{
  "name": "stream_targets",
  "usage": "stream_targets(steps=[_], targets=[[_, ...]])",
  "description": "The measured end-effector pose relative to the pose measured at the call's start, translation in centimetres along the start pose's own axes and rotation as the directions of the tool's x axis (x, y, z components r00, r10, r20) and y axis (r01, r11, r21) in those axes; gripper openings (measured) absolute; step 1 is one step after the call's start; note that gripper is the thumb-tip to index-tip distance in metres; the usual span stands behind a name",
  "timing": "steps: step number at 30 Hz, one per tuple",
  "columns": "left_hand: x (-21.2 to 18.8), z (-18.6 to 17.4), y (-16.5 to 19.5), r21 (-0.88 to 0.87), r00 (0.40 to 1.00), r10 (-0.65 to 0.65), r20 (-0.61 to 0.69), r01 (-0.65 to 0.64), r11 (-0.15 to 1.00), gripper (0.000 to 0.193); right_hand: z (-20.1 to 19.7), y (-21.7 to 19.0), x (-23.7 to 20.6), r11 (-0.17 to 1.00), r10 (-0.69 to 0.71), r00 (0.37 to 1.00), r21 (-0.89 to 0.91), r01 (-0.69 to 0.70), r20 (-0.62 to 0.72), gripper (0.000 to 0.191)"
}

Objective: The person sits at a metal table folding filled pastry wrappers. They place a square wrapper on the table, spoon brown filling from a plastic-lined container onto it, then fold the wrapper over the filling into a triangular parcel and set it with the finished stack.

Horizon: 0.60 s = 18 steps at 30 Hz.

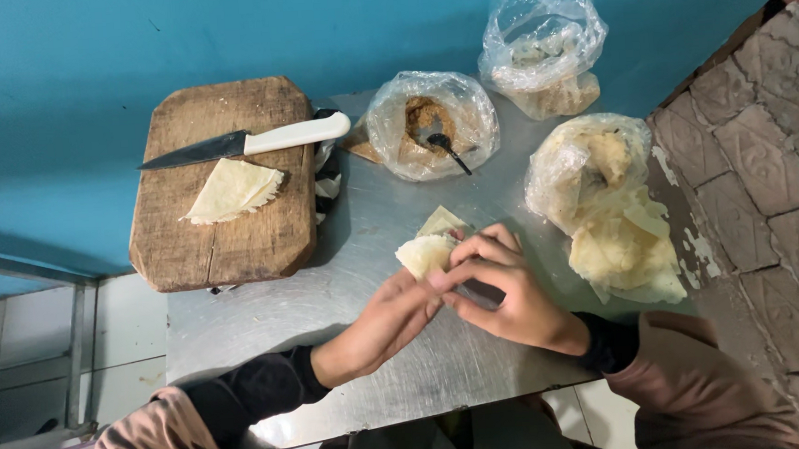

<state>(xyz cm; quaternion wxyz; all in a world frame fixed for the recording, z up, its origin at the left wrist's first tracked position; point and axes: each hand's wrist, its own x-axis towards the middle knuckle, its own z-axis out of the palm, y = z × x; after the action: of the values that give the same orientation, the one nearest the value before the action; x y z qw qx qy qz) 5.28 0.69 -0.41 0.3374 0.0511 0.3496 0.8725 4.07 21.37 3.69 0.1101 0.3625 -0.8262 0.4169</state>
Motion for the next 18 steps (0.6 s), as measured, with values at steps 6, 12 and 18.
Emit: stream_targets(steps=[6, 12, 18], targets=[[0.0, -0.5, -0.1, 0.441, 0.999, 0.037, 0.02, -0.041, 0.897, 0.029, -0.4, 1.0, -0.2, 0.976, 0.136, 0.99, 0.167, -0.14, 0.032, 0.01], [0.3, -1.4, -0.6, 0.343, 0.995, -0.025, -0.094, 0.056, 0.938, 0.031, -0.1, 2.2, -1.2, 0.839, 0.367, 0.93, 0.435, -0.327, -0.008, 0.012], [0.8, -1.3, -0.4, 0.208, 0.989, -0.034, -0.141, 0.063, 0.976, 0.033, -0.4, 3.7, -1.7, 0.651, 0.562, 0.825, 0.647, -0.397, -0.06, 0.012]])
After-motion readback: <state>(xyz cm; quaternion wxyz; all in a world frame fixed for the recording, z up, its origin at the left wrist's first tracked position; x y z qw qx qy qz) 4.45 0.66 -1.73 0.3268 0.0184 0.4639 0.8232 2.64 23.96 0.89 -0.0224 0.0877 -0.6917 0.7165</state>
